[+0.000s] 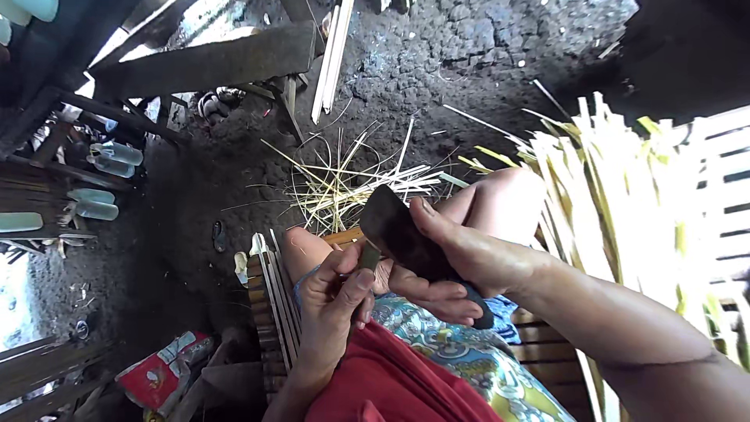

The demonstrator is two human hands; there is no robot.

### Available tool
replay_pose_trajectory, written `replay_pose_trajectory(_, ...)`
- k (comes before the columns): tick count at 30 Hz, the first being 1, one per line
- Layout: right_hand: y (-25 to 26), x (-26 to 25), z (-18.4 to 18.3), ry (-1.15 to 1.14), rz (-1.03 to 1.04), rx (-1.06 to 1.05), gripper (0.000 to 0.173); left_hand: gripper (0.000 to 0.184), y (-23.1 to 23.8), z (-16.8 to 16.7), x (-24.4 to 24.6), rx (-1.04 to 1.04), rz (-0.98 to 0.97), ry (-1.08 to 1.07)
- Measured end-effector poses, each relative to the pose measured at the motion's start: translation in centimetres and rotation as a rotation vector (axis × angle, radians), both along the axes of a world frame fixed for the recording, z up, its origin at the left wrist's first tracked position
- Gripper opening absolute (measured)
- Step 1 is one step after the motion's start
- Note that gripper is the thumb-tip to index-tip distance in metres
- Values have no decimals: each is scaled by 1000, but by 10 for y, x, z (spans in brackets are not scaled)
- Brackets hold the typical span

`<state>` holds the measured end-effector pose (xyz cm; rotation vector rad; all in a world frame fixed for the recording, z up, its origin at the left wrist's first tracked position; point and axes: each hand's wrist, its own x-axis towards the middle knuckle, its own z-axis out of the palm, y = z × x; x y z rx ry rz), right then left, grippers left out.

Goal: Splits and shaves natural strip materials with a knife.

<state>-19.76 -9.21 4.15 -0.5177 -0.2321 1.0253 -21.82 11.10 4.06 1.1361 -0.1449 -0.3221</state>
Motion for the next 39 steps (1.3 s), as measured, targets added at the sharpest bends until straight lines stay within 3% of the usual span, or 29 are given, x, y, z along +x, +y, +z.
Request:
replay_pose_trajectory(8,-1,-4,11,-94,-23,-106,71,8,0,1,-5,20,18,-87)
replay_pose_trajectory(17,-11,19,51,-81,233,-415,75,6,2,4,-5,-15,-46,-141)
replay_pose_trajectory(22,13,10,38,-108,88,-310,74,10,3,1,-7,10,-26,-139)
replay_pose_trajectory(24,16,18,35,-129,69,-400,79,7,5,-2,-6,76,42,-110)
replay_pose_trajectory(26,13,28,32,-337,-13,-531,76,6,6,-2,-3,121,126,-110)
replay_pose_trajectory(28,15,26,29,-695,-284,-763,48,5,6,-2,2,182,218,-178)
replay_pose_trajectory(30,27,18,21,-981,-555,-980,36,3,6,0,8,224,268,-207)
replay_pose_trajectory(32,30,19,15,-878,-537,-923,32,4,4,0,9,226,250,-168)
replay_pose_trajectory(34,30,21,10,-853,-470,-954,42,5,1,0,12,220,250,-109)
replay_pose_trajectory(37,43,14,-7,-1264,-545,-1316,80,5,-1,-6,20,333,333,-149)
replay_pose_trajectory(39,41,15,-14,-1162,-452,-1242,71,13,9,-7,28,400,297,-256)
